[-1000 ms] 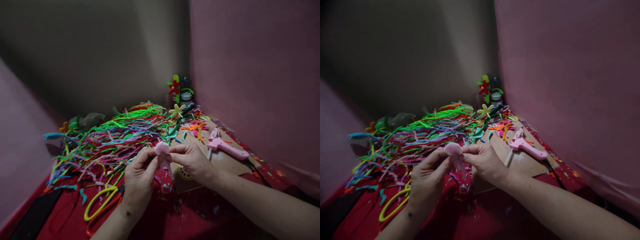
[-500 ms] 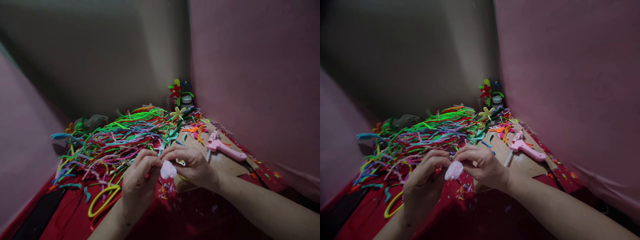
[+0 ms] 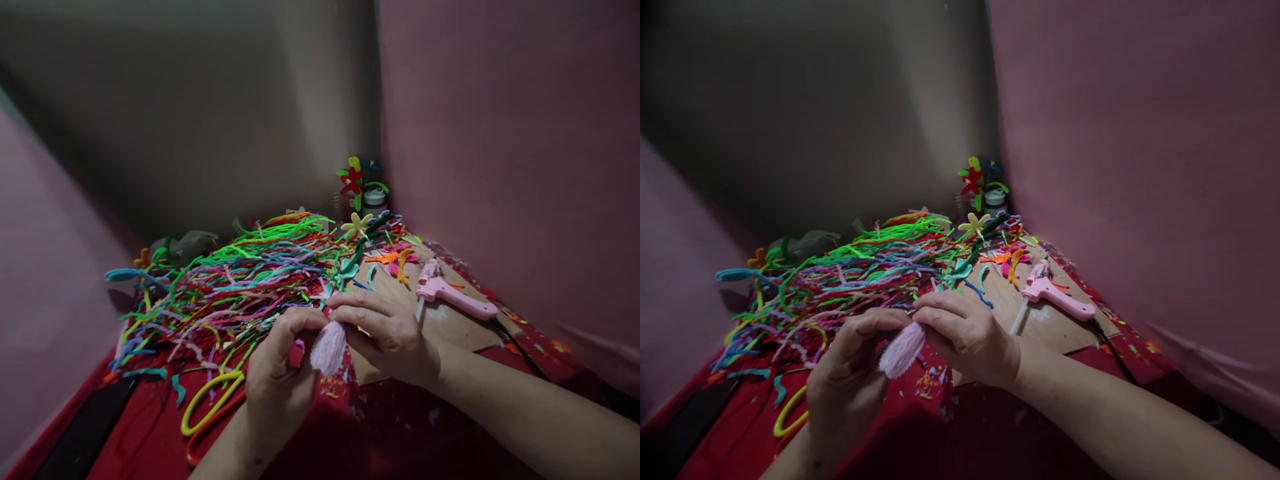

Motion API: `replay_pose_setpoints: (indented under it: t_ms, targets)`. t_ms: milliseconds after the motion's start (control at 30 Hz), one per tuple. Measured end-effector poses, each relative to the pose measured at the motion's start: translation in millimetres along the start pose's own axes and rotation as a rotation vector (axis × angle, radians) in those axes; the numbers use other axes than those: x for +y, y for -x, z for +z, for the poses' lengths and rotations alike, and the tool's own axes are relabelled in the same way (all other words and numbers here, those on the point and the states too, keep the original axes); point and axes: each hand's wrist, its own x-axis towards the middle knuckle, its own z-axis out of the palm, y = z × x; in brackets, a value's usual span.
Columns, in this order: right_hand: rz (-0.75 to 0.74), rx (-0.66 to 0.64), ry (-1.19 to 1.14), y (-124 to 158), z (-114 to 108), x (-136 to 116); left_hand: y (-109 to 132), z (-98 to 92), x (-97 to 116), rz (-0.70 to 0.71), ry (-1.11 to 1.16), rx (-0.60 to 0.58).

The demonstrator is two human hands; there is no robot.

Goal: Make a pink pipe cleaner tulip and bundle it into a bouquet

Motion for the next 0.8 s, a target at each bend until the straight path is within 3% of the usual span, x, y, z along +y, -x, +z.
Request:
replay_pose_setpoints:
  t_ms: [233,333,433,533,633,800]
  targets:
    - [0.128,0.038,-0.093,-2,0,1,-2,7.2,2,-0.298,0.082,0.106]
    - [0.44,0.173,-0.248,-11,-4,6,-13,5.5,-2,-0.478,0.161,0.17]
    - [0.774,0.292,-0.545,-29,-9,11,-24,-0.7,-9,-0.606,0.241,0.202]
    - [0.885,0.382,-0.728,-49,-13,15,-36,-5.7,-13,-0.586,0.267,0.167]
    - [0.861,0.393,-0.8,-60,-15,23,-47,-4.3,-12,-0.51,0.171,0.098]
    - [0.892,0.47,-0.745,-45,-11,44,-58,5.0,-24,-0.333,-0.164,-0.013]
